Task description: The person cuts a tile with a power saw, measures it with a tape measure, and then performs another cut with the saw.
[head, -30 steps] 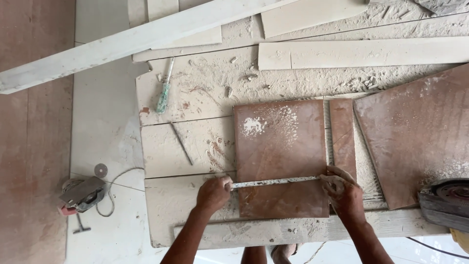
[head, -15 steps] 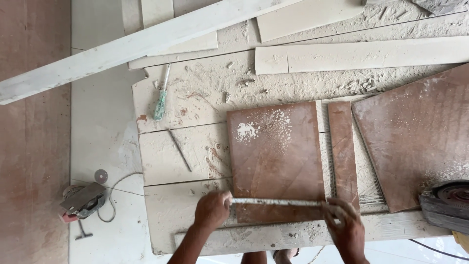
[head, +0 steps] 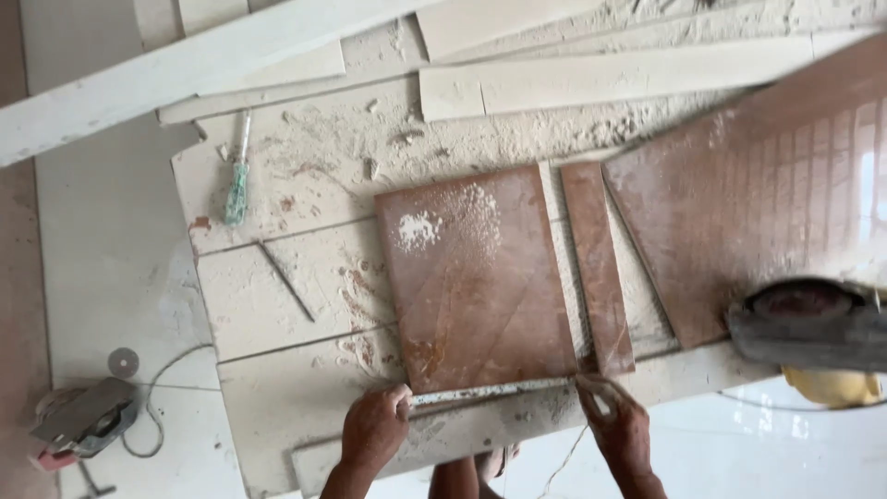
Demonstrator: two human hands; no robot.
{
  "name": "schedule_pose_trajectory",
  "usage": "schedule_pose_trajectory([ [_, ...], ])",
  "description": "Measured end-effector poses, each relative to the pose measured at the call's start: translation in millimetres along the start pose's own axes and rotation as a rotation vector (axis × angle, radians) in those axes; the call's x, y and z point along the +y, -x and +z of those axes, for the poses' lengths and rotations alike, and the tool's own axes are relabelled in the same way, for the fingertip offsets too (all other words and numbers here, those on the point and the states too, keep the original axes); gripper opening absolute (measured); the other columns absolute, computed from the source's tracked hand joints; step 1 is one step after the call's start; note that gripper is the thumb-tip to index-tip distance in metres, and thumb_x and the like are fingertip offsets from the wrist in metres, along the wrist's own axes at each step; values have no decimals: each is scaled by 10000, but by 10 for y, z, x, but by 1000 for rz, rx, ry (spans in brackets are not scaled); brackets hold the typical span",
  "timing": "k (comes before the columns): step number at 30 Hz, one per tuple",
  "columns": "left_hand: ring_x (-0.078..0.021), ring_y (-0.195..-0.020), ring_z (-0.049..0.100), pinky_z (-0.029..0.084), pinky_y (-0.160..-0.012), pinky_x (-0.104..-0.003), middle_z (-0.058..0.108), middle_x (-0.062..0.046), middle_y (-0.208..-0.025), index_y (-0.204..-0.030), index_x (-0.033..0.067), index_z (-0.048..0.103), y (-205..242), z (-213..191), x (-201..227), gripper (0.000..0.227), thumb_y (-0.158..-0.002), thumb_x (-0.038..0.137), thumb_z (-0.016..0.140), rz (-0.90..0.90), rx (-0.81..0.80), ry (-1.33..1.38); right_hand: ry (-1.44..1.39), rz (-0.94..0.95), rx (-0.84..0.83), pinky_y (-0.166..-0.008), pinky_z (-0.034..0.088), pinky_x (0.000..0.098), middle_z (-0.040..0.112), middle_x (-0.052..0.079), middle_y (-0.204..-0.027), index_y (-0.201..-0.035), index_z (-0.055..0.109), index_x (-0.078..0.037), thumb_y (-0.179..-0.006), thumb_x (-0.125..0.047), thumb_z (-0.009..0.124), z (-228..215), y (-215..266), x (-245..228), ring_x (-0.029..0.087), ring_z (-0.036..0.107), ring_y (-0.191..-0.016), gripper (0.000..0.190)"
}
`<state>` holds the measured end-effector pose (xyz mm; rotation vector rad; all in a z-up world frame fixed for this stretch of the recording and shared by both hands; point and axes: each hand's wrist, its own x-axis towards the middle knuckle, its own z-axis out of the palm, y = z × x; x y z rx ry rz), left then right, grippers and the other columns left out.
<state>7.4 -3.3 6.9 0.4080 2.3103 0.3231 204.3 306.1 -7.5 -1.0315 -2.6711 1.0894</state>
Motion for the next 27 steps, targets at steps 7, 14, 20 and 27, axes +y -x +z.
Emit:
schedule_pose_trajectory([
  [7,-320,-974,687,523,-889,-458,750,-97,-940,-973,147,707,175,135,21,138,-919,232,614,-28,25,18,-52,-27,47,-790,609,328,778,85,-1068,-995,763,-59,-817,-51,778,-1,79,67,232,771,-936,179],
  [14,-282,-995,694,525,-911,-437,746,-59,-959,-974,132,696,220,167,49,149,-941,227,587,-48,25,9,-22,-42,-15,-778,624,337,782,68,-1041,-953,742,-53,-806,-60,787,28,62,195,221,769,-915,154],
  [20,-245,-1020,696,520,-936,-427,761,-35,-1007,-1053,151,696,168,137,71,180,-964,253,578,-95,-37,-11,-21,-35,-44,-771,648,314,775,26,-1060,-987,758,-87,-828,-92,774,99,67,314,162,766,-918,159],
  [27,-258,-1023,690,528,-928,-428,769,-30,-998,-1030,153,709,106,132,58,182,-959,266,586,-84,-11,-29,89,12,-77,-716,622,319,788,19,-1003,-940,769,-106,-815,-118,797,105,-37,302,175,759,-845,128],
])
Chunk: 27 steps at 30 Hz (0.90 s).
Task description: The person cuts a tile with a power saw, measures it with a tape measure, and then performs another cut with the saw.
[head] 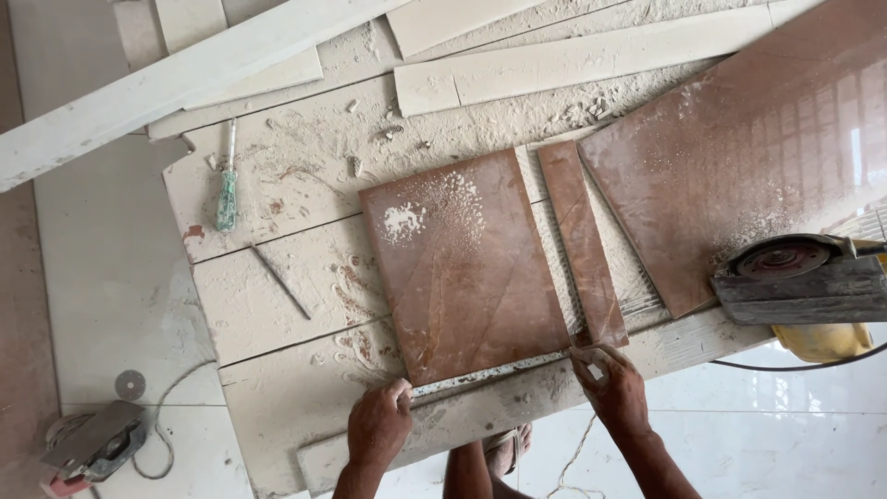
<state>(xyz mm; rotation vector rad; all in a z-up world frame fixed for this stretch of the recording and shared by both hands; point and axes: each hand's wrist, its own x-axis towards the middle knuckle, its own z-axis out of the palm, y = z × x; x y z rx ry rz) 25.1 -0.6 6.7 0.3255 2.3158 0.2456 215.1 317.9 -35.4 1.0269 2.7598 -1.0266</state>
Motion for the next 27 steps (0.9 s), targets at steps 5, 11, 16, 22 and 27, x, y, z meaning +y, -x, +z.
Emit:
schedule_pose_trajectory([
  [5,-250,-933,721,561,-865,-426,749,-46,-996,-1049,165,705,-255,-55,-58,186,-980,266,566,-20,-3,15,30,35,-63,-632,642,292,762,43,-1048,-1012,765,-113,-894,-145,759,37,-334,-39,158,744,-787,123],
  [11,-209,-876,718,576,-805,-399,763,-28,-933,-1007,185,716,-193,70,-143,171,-985,249,560,20,2,-29,-32,-155,42,-661,655,269,779,39,-977,-984,768,-111,-887,-133,748,214,-196,277,138,761,-797,101],
  [16,-207,-856,728,586,-782,-386,761,-31,-966,-1044,190,703,-523,-146,-92,178,-1016,262,542,-21,-16,-21,-77,-53,9,-546,624,271,758,97,-1014,-1012,768,-93,-903,-115,728,169,-555,26,151,752,-740,118],
  [22,-175,-878,727,582,-821,-374,760,-24,-1008,-1034,194,719,-502,-71,-141,204,-1013,287,538,9,16,22,43,-188,58,-576,604,269,765,72,-941,-1019,751,-102,-891,-143,709,58,-562,-64,154,732,-734,140],
  [27,-180,-891,720,585,-826,-377,753,-20,-1018,-1073,210,709,-711,-370,-3,208,-1023,292,524,-65,-62,-22,130,170,-157,-546,581,280,756,52,-922,-1014,752,-112,-1011,-225,701,99,-889,-168,159,731,-657,123],
])
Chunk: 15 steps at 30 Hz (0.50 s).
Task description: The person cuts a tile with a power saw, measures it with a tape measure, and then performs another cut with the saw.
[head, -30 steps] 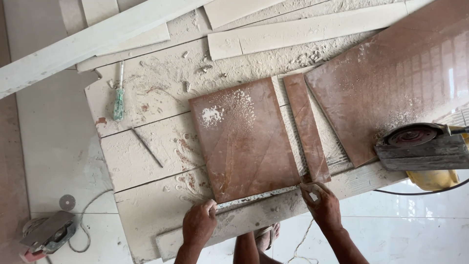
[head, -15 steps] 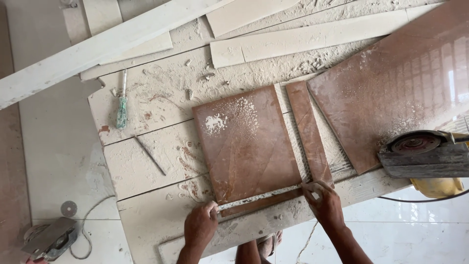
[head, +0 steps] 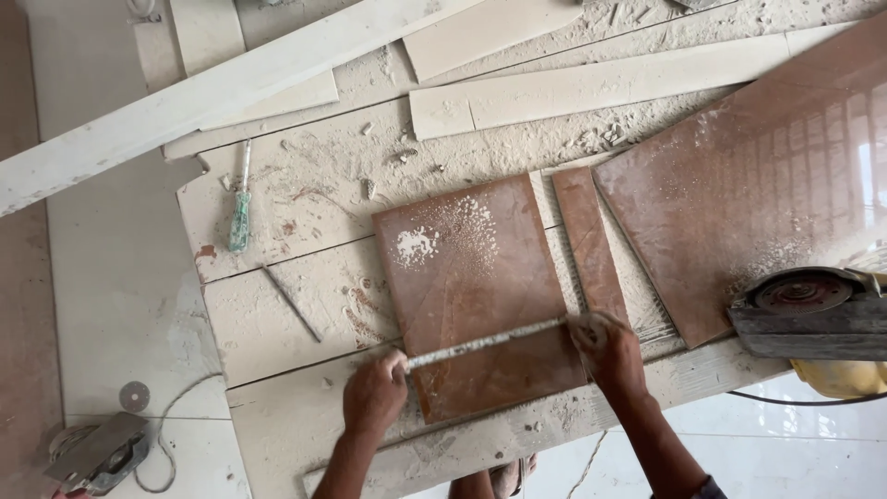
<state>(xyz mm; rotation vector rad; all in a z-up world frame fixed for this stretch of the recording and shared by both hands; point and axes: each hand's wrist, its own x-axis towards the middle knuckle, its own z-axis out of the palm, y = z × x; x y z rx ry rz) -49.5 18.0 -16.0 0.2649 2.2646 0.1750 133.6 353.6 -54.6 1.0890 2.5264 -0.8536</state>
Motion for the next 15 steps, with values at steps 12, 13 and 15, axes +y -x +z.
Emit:
schedule_pose_trajectory([
  [12,-253,-978,711,557,-875,-419,758,-55,-1022,-1044,176,729,-228,-259,104,217,-979,284,552,89,169,16,-169,-181,197,-620,617,309,774,59,-913,-912,757,-72,-890,-161,792,-140,-291,-261,168,730,-727,99],
  [13,-257,-972,714,558,-873,-424,755,-59,-1025,-1069,181,722,-224,-266,110,218,-979,282,551,77,154,8,-219,-212,203,-624,623,305,770,70,-932,-958,764,-72,-883,-138,778,-163,-288,-291,167,733,-742,101],
  [15,-262,-966,716,559,-872,-429,752,-62,-1028,-1094,185,716,-214,-302,152,223,-979,280,550,69,142,0,-270,-243,215,-627,629,301,767,80,-951,-1004,771,-72,-875,-114,765,-150,-282,-247,166,736,-756,135],
])
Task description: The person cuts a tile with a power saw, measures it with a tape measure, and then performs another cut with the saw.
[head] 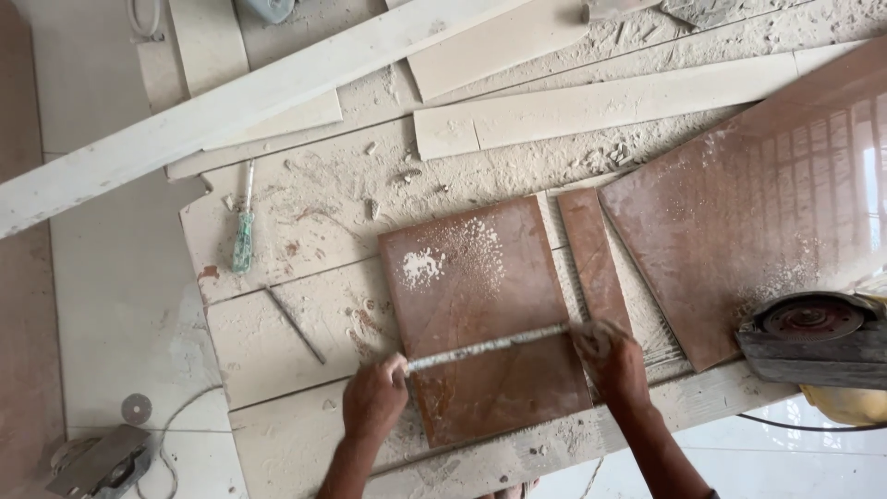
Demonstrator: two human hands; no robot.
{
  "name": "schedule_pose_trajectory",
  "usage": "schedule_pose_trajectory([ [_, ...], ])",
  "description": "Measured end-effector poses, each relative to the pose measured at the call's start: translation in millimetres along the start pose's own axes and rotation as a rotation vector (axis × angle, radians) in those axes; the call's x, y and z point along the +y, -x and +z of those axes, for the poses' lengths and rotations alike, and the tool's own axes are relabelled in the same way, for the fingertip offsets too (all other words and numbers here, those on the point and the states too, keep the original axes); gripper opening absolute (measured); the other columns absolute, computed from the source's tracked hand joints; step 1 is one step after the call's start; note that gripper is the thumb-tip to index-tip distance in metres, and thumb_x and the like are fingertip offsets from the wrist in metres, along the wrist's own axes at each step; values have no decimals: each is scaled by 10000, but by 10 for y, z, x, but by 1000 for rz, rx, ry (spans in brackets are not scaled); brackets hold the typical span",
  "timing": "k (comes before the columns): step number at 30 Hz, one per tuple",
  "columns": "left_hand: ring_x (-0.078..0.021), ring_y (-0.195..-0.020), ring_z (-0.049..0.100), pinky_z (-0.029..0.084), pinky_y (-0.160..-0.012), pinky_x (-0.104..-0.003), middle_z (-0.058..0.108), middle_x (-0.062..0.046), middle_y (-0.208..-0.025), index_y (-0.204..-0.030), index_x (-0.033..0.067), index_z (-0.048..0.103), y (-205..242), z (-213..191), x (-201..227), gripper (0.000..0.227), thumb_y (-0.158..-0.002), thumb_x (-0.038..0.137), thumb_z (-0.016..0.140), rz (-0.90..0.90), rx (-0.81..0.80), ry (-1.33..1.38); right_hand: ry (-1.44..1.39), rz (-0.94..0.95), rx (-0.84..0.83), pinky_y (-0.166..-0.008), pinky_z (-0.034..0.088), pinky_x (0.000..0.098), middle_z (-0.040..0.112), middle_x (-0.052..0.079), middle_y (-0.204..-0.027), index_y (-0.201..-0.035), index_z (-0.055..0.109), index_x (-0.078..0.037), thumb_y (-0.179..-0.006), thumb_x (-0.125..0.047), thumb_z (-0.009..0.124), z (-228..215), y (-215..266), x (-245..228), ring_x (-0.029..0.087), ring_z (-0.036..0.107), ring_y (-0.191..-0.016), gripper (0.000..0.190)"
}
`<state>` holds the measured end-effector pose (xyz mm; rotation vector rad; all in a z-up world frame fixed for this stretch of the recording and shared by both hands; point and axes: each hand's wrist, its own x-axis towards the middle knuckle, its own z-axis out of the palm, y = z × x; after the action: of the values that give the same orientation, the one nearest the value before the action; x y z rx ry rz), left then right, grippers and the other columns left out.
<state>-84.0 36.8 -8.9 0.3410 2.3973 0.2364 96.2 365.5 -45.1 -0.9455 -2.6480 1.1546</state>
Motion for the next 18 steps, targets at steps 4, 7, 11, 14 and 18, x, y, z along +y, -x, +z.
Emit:
schedule_pose_trajectory([
  [4,-266,-981,708,555,-884,-431,752,-65,-1002,-1102,197,718,-28,-99,51,226,-993,305,552,-33,-40,-30,144,2,-47,-611,632,292,767,86,-964,-977,774,-76,-883,-144,760,77,-22,131,169,735,-750,117],
  [7,-267,-985,707,554,-881,-439,752,-62,-1003,-1098,187,714,-211,-192,67,220,-990,293,555,-27,-36,-19,66,-5,-25,-637,639,298,772,92,-979,-988,773,-67,-881,-133,751,17,-228,-119,171,746,-773,128],
  [11,-284,-1010,694,543,-886,-452,747,-73,-1034,-1084,177,718,-313,-219,52,206,-971,271,575,-3,22,-5,48,77,-29,-675,631,335,780,95,-961,-1003,782,-54,-893,-134,763,-4,-322,-297,191,745,-768,137],
  [14,-286,-1028,690,538,-903,-446,751,-78,-1044,-1068,169,725,-277,-208,40,197,-967,264,584,12,61,9,-24,31,5,-706,634,320,775,91,-1008,-1041,776,-57,-870,-128,768,22,-287,-232,183,747,-811,186],
  [18,-273,-1032,693,534,-925,-440,757,-72,-1055,-1067,156,727,-330,-235,25,199,-974,256,581,8,47,52,76,103,-42,-701,621,332,776,90,-1025,-1069,786,-68,-862,-122,792,-40,-338,-354,187,750,-812,214],
])
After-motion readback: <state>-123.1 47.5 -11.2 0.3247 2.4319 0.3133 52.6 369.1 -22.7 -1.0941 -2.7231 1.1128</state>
